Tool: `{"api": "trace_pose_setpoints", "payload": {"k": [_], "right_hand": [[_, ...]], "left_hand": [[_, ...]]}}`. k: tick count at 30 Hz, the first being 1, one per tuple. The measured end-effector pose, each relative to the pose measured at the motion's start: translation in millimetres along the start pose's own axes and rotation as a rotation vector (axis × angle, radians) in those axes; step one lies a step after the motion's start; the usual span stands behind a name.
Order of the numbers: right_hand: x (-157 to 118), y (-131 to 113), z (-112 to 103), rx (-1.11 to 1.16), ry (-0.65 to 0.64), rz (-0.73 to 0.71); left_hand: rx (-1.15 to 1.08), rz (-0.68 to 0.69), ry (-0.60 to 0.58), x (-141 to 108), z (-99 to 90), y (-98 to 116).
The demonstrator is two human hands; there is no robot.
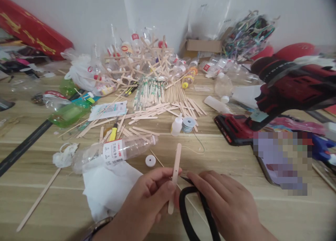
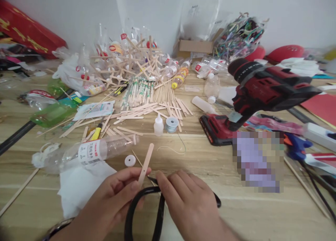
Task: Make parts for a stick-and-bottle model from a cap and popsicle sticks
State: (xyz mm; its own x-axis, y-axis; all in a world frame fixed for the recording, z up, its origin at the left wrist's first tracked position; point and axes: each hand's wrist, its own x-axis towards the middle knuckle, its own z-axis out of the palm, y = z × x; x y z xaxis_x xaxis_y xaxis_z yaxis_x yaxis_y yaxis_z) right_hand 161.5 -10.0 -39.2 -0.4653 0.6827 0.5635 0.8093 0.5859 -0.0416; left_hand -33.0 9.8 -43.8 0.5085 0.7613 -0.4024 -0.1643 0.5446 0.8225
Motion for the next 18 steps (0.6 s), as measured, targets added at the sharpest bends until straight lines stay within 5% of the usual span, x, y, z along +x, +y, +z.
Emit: {"api": "trace_pose_setpoints", "payload": {"k": [18], "right_hand": [[0.4, -5.8, 2.2, 0.072, -0.003, 0.005]], "left_hand": [[-0.032, -0.034, -0.095, -1.6, 0.6, -4.5]]}}
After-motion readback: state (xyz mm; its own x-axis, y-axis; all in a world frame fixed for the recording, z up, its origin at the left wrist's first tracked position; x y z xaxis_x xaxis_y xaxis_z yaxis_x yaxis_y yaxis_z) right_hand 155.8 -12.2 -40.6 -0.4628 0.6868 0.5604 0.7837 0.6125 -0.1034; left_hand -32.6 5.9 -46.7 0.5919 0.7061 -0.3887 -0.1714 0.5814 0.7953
